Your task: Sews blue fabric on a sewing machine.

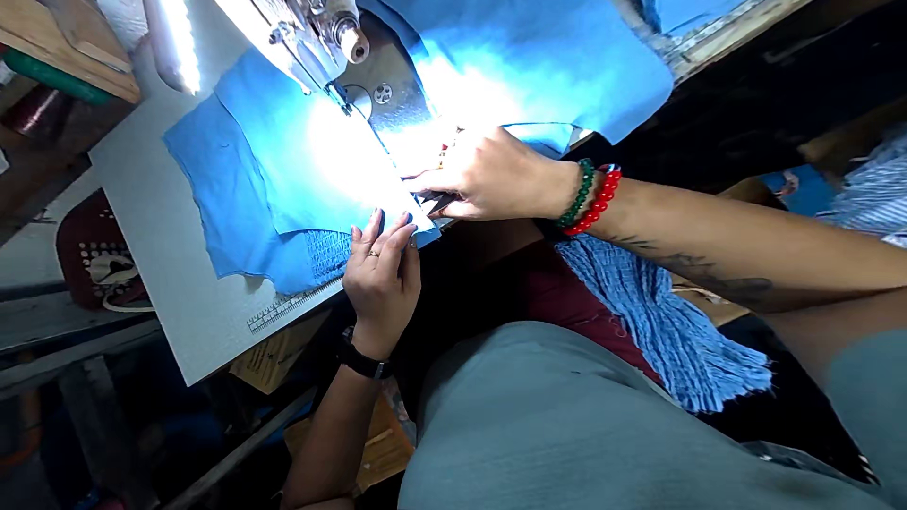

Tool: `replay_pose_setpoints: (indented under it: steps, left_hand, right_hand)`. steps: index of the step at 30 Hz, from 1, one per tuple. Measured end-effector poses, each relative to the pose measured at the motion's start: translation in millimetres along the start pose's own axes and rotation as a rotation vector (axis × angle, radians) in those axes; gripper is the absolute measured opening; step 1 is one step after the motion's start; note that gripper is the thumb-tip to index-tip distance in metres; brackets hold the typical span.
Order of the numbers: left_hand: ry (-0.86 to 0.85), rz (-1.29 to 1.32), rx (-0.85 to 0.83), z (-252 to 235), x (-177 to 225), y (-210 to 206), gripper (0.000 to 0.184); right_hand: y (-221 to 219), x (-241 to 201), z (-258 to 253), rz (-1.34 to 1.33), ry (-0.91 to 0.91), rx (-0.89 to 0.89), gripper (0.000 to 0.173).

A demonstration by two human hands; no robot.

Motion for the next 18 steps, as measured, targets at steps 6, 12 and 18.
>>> replay_pose_setpoints:
  steps: [6,12,18]
  left_hand:
    - [-0.023,-0.063,-0.012,0.5,1.3,-1.9,0.020]
    - [-0.062,-0.100,-0.023,2.7,-0.4,-2.9,0.022]
    - [-0.084,-0.037,-0.057,3.2,-6.0,2.4,0.020]
  right_hand:
    - [2.5,-3.2,8.5,-0.020,-0.044,0.015,0.032]
    - [8.5,-21.4,26.5,-0.092,0.091,0.008,0.050]
    - [5.6,-21.1,32.7,-0.088,0.060,0.001,0.037]
Point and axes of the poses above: each hand's wrist, its own z-axis away from the middle knuckle, its own y-axis out of the back of the hand, x = y × z, the point moved 4 cm from there along -z, towards the middle knuckle, and after that the axes turned 2 degrees about y, right-handed, at the moved point
